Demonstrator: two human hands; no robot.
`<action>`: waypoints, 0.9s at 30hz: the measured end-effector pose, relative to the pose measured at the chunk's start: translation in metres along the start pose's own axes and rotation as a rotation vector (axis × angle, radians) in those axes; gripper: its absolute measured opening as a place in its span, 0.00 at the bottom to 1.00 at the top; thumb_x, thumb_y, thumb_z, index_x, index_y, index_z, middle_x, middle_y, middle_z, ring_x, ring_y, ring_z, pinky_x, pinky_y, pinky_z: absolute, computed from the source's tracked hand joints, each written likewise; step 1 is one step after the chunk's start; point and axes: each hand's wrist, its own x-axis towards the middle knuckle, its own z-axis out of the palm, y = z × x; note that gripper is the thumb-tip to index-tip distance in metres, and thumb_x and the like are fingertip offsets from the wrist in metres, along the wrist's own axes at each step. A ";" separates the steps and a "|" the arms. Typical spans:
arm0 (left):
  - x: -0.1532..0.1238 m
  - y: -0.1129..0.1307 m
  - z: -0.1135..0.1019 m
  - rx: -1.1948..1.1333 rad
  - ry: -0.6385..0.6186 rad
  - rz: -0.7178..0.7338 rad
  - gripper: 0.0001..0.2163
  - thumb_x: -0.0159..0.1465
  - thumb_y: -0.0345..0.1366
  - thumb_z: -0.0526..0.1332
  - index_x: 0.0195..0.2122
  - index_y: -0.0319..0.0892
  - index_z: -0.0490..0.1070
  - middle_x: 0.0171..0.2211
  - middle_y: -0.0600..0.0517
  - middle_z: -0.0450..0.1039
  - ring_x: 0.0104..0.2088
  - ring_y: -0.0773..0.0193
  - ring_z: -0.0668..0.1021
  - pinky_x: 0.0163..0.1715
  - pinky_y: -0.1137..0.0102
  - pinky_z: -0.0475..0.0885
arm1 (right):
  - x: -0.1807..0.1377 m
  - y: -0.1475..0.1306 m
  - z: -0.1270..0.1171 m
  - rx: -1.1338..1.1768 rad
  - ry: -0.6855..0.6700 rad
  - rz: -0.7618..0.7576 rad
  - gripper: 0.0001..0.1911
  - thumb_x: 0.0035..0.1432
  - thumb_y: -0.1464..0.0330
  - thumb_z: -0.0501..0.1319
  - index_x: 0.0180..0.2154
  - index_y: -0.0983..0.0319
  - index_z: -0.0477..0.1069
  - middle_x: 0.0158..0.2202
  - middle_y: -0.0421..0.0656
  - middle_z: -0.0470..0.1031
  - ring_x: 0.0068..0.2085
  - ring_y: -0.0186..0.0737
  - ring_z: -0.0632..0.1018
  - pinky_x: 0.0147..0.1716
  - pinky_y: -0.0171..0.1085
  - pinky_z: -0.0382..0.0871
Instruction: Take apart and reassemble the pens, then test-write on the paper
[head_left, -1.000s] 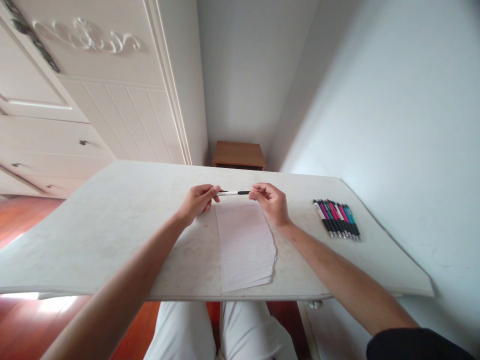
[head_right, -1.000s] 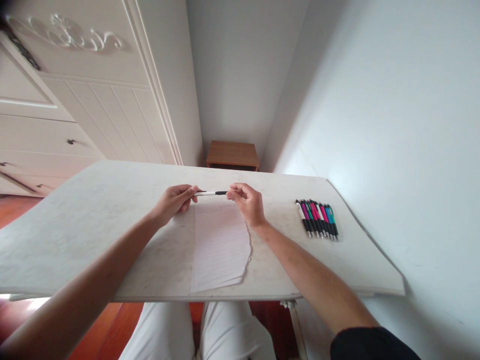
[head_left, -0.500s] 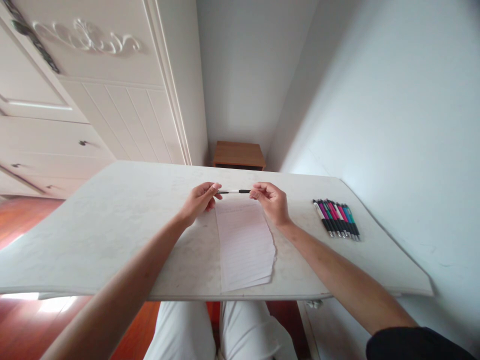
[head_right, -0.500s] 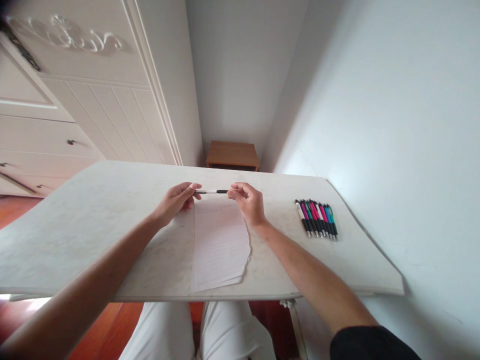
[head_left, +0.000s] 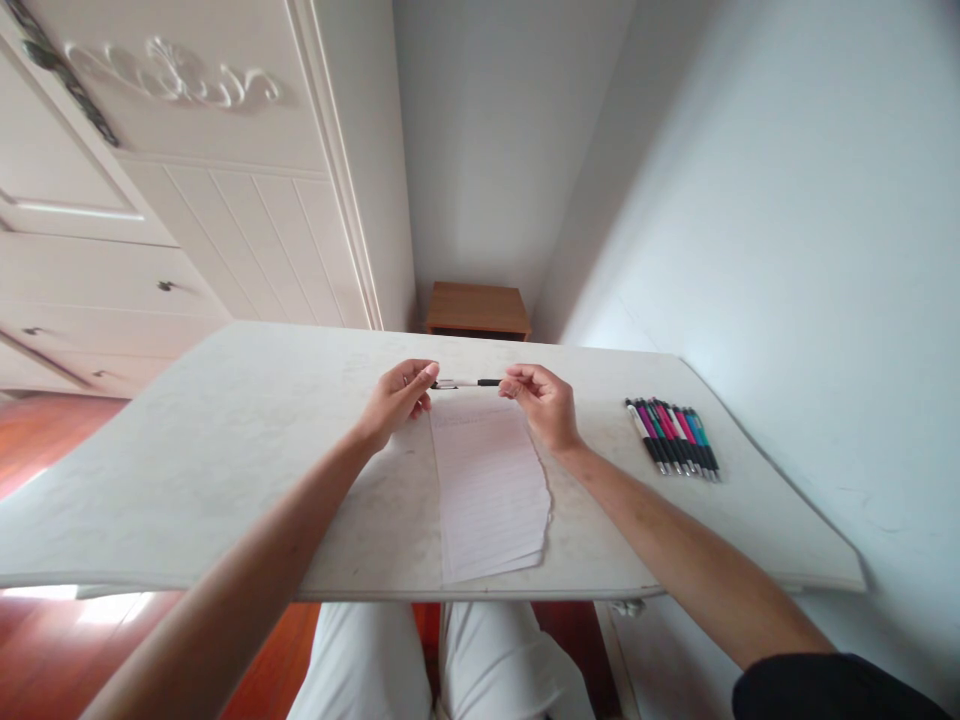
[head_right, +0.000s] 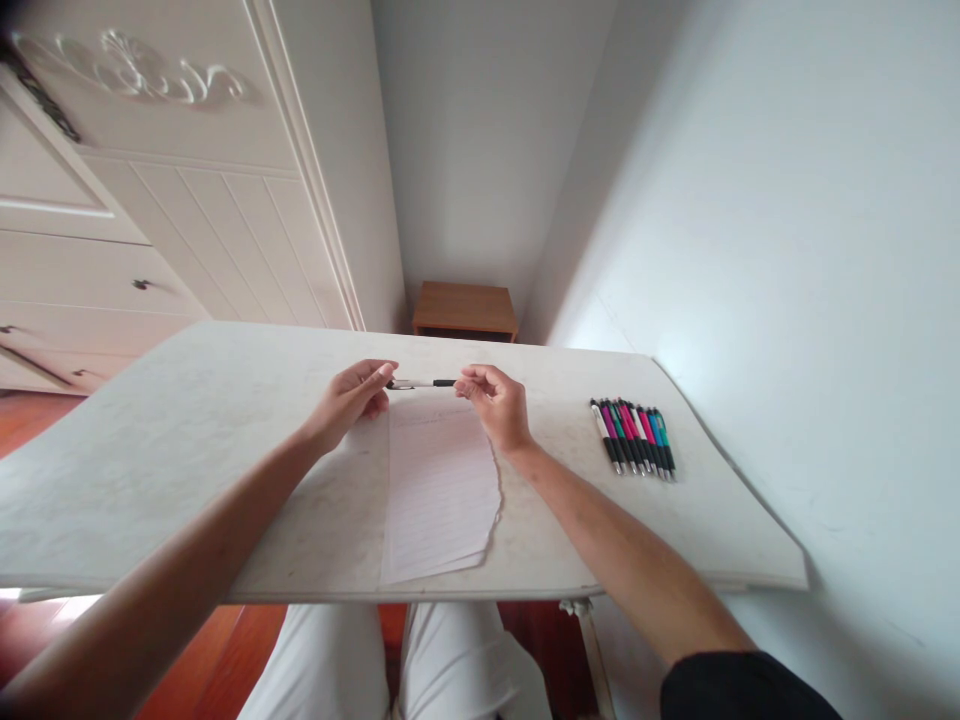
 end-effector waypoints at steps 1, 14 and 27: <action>0.000 0.000 0.000 0.003 -0.012 -0.026 0.27 0.55 0.59 0.63 0.41 0.38 0.74 0.26 0.52 0.71 0.20 0.71 0.69 0.16 0.76 0.59 | 0.000 0.000 0.000 -0.002 -0.001 -0.002 0.15 0.51 0.59 0.69 0.37 0.62 0.75 0.29 0.42 0.80 0.30 0.38 0.80 0.35 0.40 0.78; 0.001 -0.003 0.000 -0.059 -0.030 0.078 0.20 0.49 0.47 0.72 0.37 0.37 0.76 0.29 0.51 0.73 0.20 0.73 0.65 0.19 0.75 0.60 | 0.000 0.000 0.000 -0.012 -0.003 -0.007 0.16 0.51 0.58 0.69 0.37 0.62 0.75 0.28 0.42 0.80 0.30 0.38 0.80 0.35 0.39 0.77; 0.002 -0.006 -0.002 0.063 -0.117 -0.025 0.24 0.58 0.58 0.62 0.26 0.38 0.72 0.17 0.54 0.65 0.16 0.73 0.63 0.16 0.75 0.54 | 0.000 -0.002 -0.001 -0.022 -0.002 -0.023 0.14 0.52 0.60 0.69 0.37 0.62 0.75 0.28 0.41 0.80 0.30 0.38 0.80 0.34 0.39 0.77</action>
